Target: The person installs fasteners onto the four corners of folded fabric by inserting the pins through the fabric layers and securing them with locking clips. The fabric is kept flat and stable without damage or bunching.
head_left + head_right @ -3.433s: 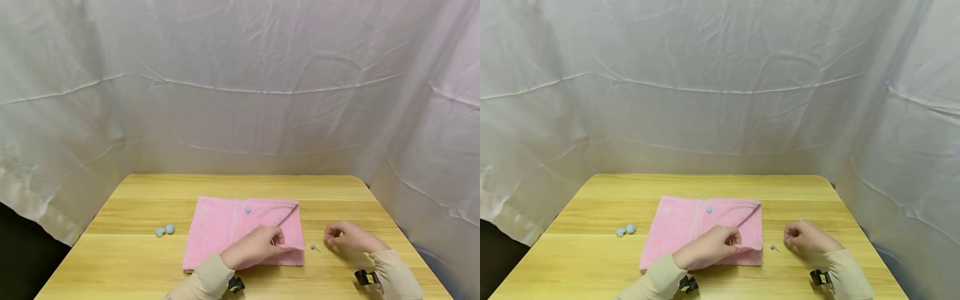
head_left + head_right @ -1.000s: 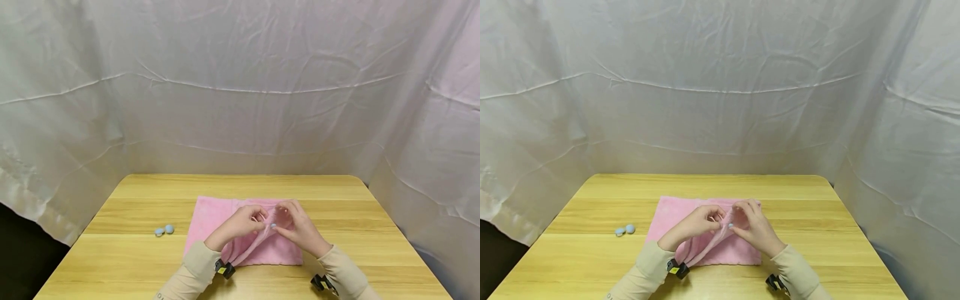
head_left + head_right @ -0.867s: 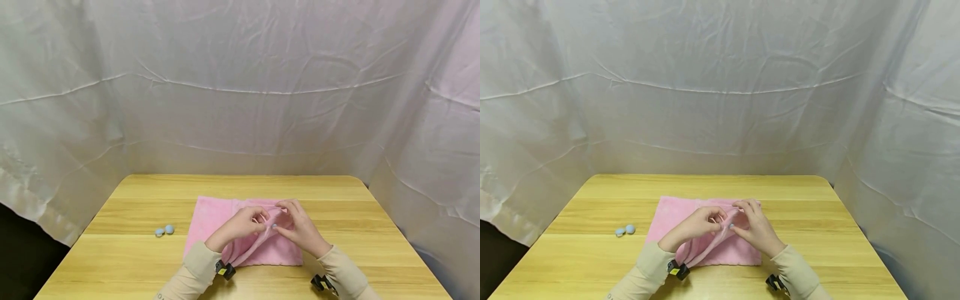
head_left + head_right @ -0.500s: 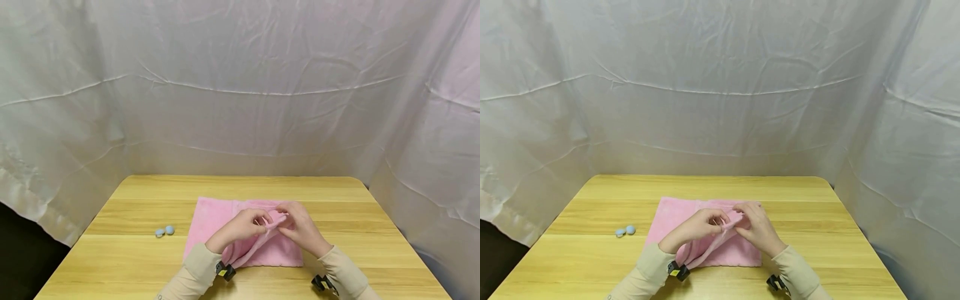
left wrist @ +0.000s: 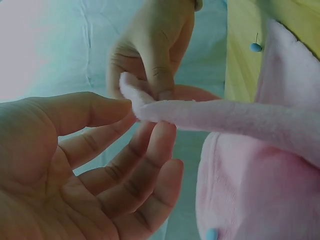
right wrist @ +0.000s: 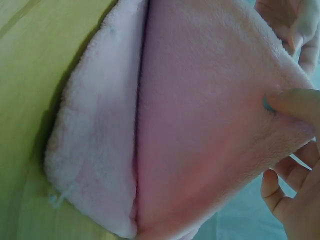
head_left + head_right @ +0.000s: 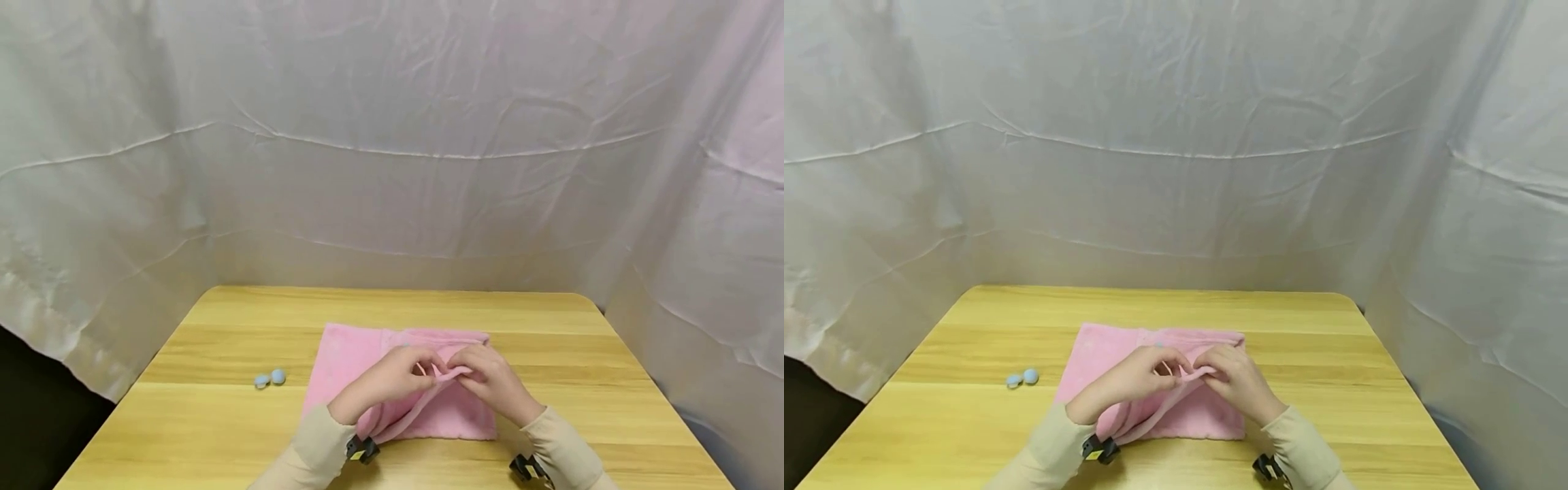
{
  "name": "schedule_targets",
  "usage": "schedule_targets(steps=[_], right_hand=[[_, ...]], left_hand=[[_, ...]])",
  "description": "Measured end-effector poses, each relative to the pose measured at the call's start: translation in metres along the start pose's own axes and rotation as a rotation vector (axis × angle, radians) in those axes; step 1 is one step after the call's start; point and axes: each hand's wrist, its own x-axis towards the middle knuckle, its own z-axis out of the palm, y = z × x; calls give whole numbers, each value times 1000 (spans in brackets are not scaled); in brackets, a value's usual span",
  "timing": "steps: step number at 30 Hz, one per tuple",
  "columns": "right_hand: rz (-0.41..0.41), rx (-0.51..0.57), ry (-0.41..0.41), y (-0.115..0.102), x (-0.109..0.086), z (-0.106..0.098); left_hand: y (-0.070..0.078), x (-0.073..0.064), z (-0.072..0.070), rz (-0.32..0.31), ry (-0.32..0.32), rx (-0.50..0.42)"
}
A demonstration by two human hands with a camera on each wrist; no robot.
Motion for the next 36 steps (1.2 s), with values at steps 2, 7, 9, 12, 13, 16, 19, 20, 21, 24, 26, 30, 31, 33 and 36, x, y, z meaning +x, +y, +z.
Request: schedule_targets(steps=[2, 7, 9, 12, 13, 16, 19, 20, 21, 24, 26, 30, 31, 33, 36], right_hand=[[14, -2, -12, -1, 0, 0], [40, -17, -33, -3, -1, 0], [24, -16, -26, -3, 0, 0], [3, -25, -18, -4, 2, 0], [3, -26, -21, -4, 2, -1], [-2, -37, -23, -3, 3, -1], [-2, -47, -27, -3, 3, -1], [-9, -52, -25, -3, 3, -1], [-3, -55, -28, -3, 3, -1], [12, -61, -38, -3, 2, -1], [21, -65, -43, -3, 2, -1], [12, -61, -37, -2, 1, 0], [7, -62, -34, -1, 1, 0], [-8, -53, -27, 0, 1, 0], [-14, -49, -28, 1, 0, 1]], left_hand=[[-2, -8, -4, -3, 10, 10], [-15, -32, -21, -14, 53, 52], [-22, -42, -29, -17, 77, 76], [-33, -58, -44, -45, 110, 109], [-37, -63, -49, -61, 119, 117], [-50, -78, -65, -123, 146, 147], [-64, -93, -80, -188, 174, 174], [-69, -97, -85, -209, 183, 178], [-75, -102, -90, -233, 190, 176], [-93, -115, -104, -310, 199, 170], [-105, -123, -112, -366, 195, 166], [-123, -139, -124, -473, 182, 203], [-127, -142, -126, -494, 178, 210], [-133, -148, -130, -539, 176, 226], [-140, -155, -132, -597, 172, 218]])
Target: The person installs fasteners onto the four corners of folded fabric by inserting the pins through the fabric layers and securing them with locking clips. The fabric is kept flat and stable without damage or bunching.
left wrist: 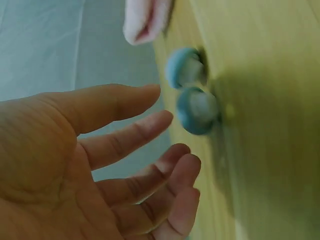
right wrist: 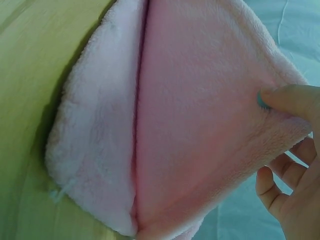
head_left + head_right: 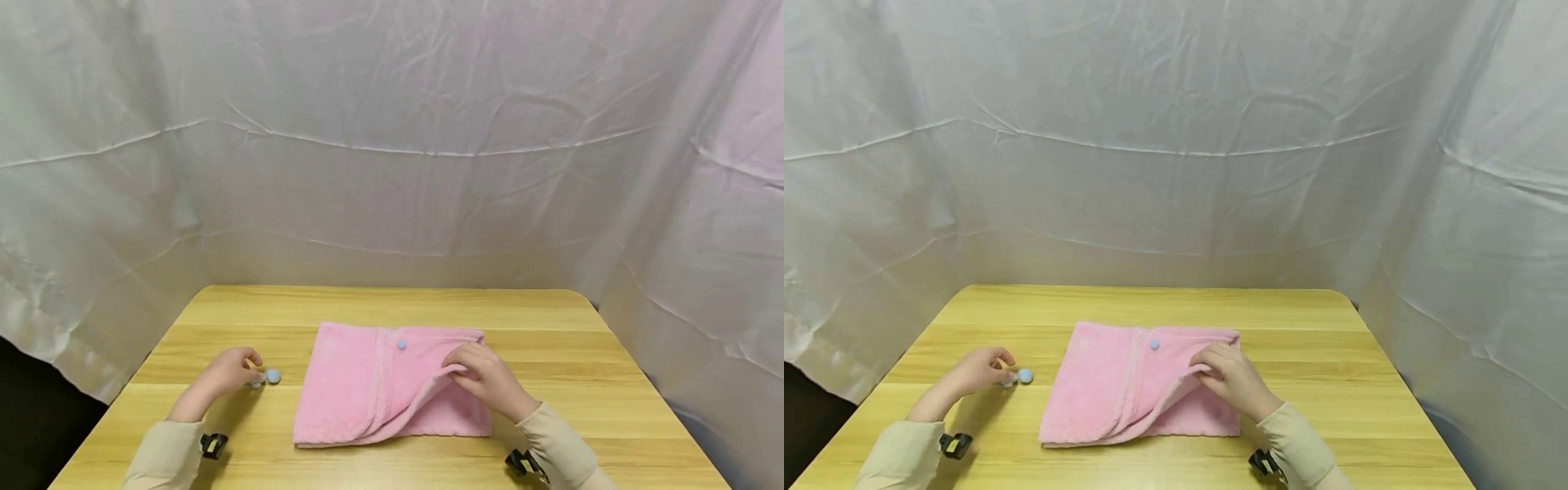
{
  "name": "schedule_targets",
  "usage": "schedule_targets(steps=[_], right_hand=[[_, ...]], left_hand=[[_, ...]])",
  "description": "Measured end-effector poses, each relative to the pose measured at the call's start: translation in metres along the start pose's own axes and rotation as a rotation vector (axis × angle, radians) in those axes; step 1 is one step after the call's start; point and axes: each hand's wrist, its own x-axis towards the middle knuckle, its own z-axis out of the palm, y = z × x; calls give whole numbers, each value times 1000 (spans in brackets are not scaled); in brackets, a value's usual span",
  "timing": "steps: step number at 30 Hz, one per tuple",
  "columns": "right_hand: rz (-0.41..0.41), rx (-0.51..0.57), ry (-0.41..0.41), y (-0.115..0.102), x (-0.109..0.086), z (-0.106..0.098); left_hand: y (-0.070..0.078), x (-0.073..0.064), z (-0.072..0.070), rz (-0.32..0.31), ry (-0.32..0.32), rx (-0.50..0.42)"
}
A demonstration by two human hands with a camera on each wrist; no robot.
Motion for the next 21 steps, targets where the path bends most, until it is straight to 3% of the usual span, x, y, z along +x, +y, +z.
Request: schedule_targets(steps=[4, 9, 21], right_hand=[[1, -2, -2, 0, 0, 0], [20, -6, -8, 0, 0, -1], [7, 5, -11, 0, 0, -1]], left_hand=[[-7, 0, 0, -42, -24, 5], [-10, 2, 2, -40, -42, 21], [-5, 0, 7, -44, -12, -8]])
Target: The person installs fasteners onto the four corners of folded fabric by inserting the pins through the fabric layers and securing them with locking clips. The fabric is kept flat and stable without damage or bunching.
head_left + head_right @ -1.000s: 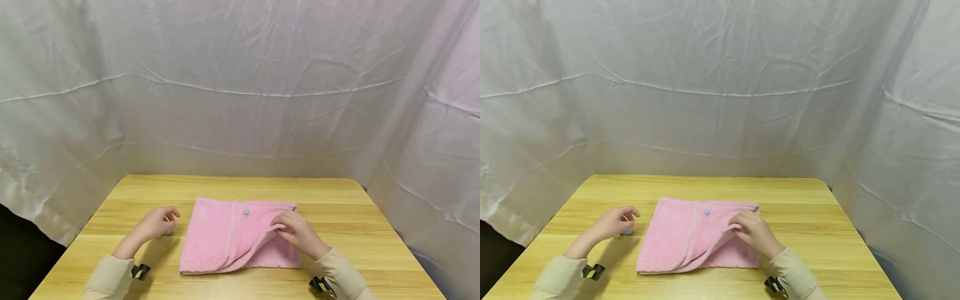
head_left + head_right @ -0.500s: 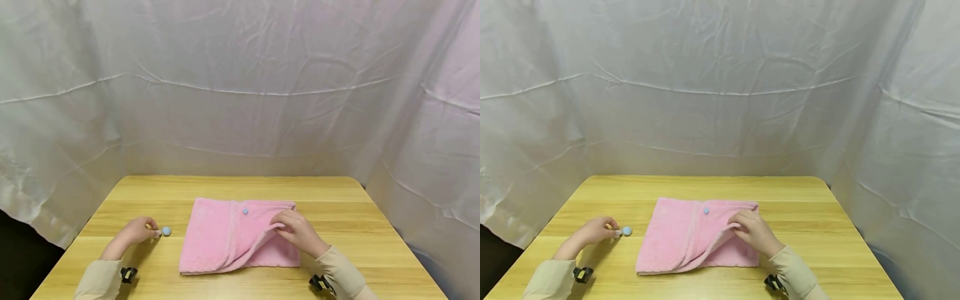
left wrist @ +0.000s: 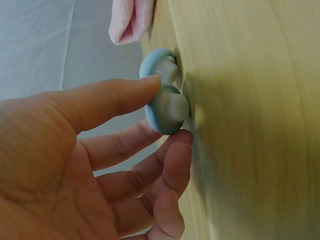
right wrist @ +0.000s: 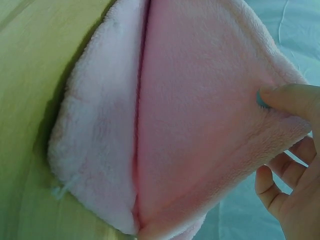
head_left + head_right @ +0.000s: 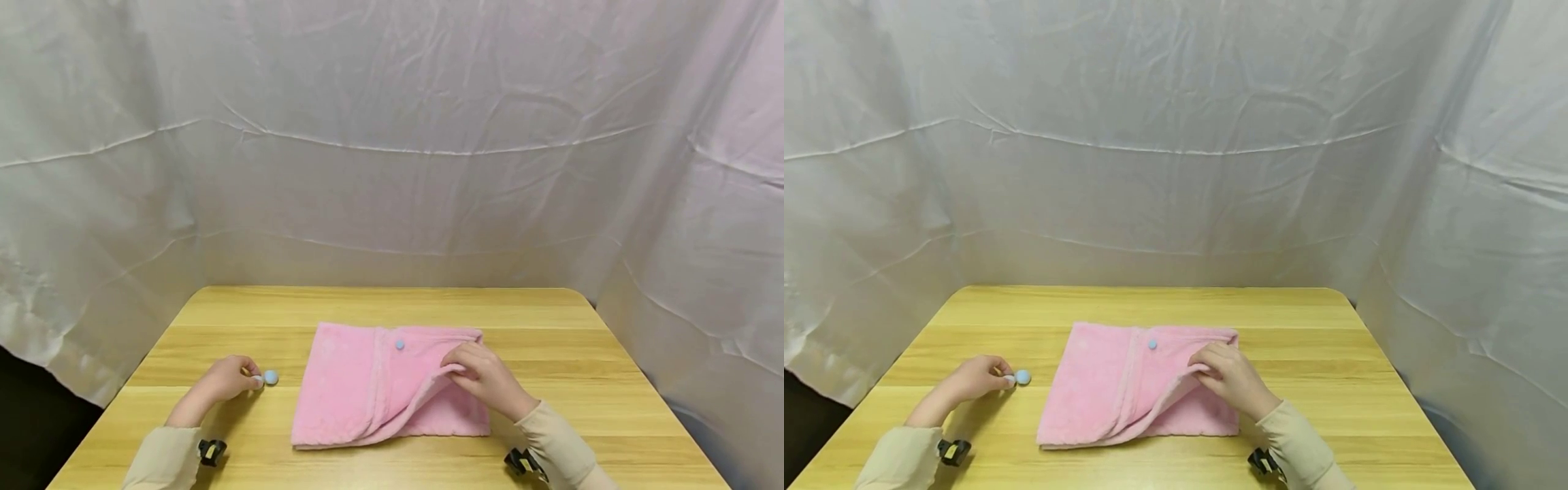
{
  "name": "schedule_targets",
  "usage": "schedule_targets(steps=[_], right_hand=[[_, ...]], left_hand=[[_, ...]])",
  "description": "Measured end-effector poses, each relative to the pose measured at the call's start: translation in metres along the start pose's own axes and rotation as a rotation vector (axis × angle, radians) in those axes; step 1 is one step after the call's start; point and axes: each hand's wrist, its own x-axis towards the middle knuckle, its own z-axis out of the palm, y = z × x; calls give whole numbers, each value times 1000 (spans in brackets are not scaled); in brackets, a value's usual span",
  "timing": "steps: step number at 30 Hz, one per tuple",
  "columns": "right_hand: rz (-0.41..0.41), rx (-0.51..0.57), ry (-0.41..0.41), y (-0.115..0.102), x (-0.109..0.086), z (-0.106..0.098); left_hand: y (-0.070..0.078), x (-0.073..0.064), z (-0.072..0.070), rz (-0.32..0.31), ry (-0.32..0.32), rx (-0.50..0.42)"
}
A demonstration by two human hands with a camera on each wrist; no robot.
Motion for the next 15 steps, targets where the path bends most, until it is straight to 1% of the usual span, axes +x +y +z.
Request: schedule_targets(steps=[7, 11, 15], right_hand=[[23, -1, -12, -1, 0, 0], [15, 0, -9, -1, 0, 0], [10, -2, -11, 0, -1, 0]], left_hand=[[5, 0, -6, 3, 12, -12], [11, 0, -12, 25, 22, -20], [22, 2, -19, 65, 48, -11]])
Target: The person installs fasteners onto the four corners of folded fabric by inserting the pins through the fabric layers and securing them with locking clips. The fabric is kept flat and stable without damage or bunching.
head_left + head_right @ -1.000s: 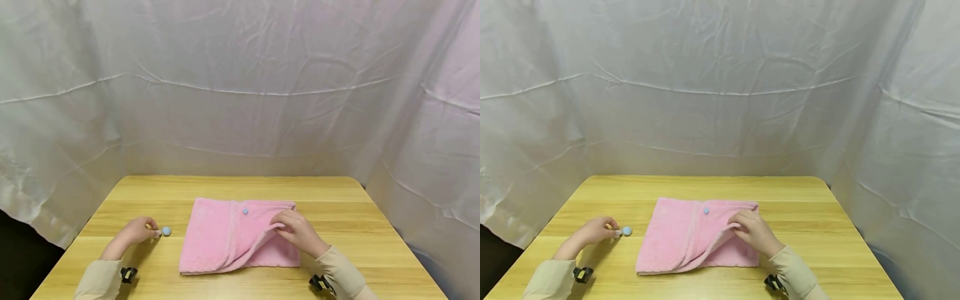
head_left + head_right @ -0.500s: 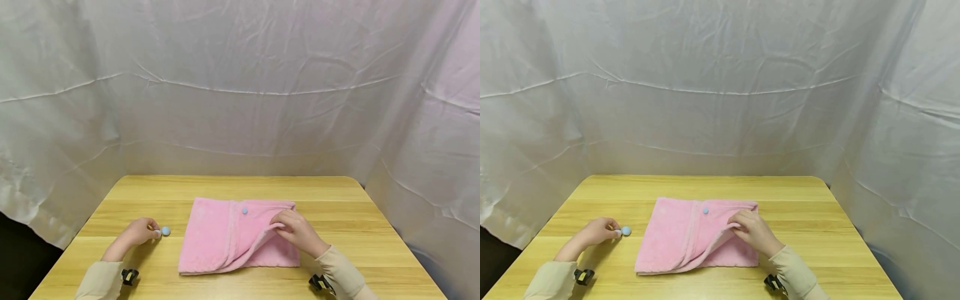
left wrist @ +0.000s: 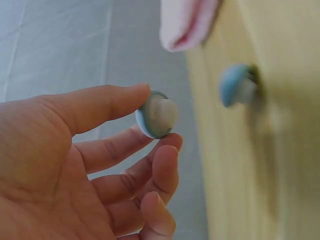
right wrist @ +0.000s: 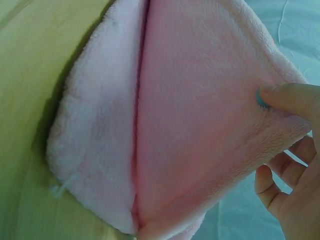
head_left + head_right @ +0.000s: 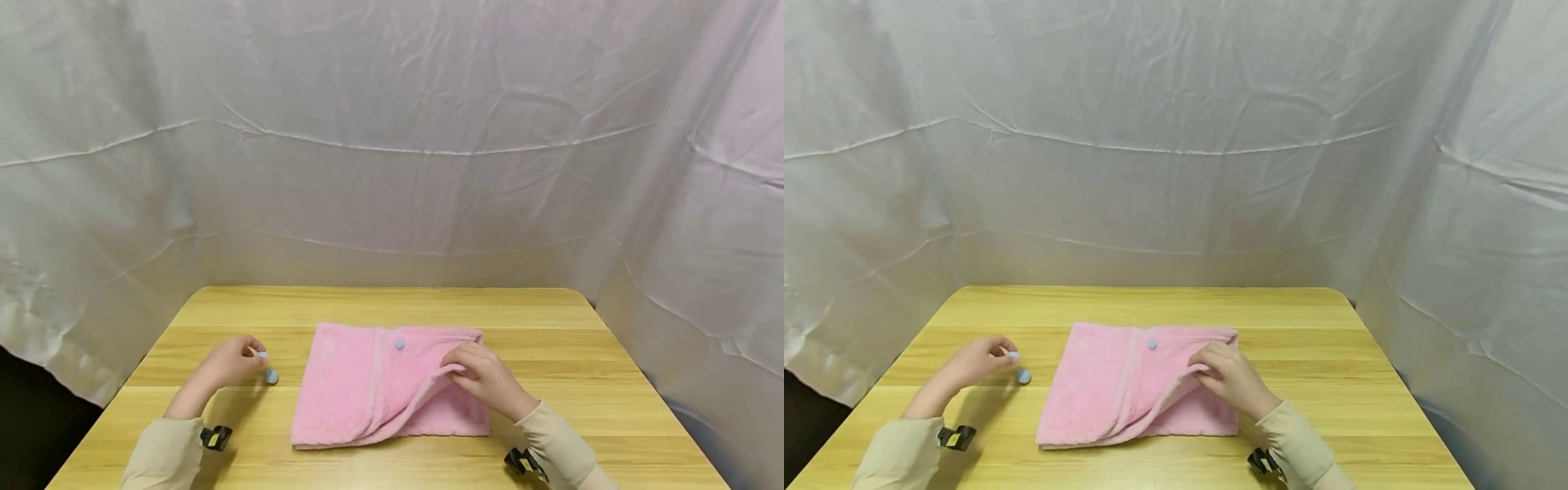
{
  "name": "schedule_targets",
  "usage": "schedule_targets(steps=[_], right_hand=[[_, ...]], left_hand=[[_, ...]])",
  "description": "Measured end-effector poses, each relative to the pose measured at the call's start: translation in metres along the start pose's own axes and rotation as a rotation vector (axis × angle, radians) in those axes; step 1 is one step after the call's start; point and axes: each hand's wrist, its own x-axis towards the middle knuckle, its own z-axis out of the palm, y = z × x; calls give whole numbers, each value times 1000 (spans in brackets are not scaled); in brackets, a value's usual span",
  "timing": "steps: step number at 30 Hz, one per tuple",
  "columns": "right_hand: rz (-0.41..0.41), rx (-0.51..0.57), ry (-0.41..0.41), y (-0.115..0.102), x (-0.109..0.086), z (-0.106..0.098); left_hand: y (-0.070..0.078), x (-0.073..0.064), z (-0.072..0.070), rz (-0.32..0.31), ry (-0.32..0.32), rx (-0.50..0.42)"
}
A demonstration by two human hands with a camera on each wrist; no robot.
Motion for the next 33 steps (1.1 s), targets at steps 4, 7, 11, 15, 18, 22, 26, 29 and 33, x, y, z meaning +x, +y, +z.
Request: schedule_targets(steps=[4, 7, 11, 15, 18, 22, 26, 29, 33], right_hand=[[-13, 1, 4, 1, 0, 0], [-15, 3, 5, 1, 0, 0], [-18, 3, 8, 0, 1, 0], [-21, 2, 9, 0, 1, 0], [-19, 7, 6, -1, 0, 0], [-16, 12, 6, -1, 1, 0], [-38, 3, 17, -2, 1, 1], [-56, 4, 26, -2, 1, 1], [-61, 8, 28, -3, 1, 1]], left_hand=[[15, 5, -4, 34, 28, 6], [27, 9, -4, 48, 52, -25], [44, 17, 1, 87, 81, -90], [60, 27, 8, 135, 103, -151], [73, 34, 14, 152, 105, -190], [90, 42, 23, 168, 104, -248], [109, 48, 34, 197, 103, -311], [123, 52, 43, 217, 99, -356], [144, 57, 54, 244, 79, -408]])
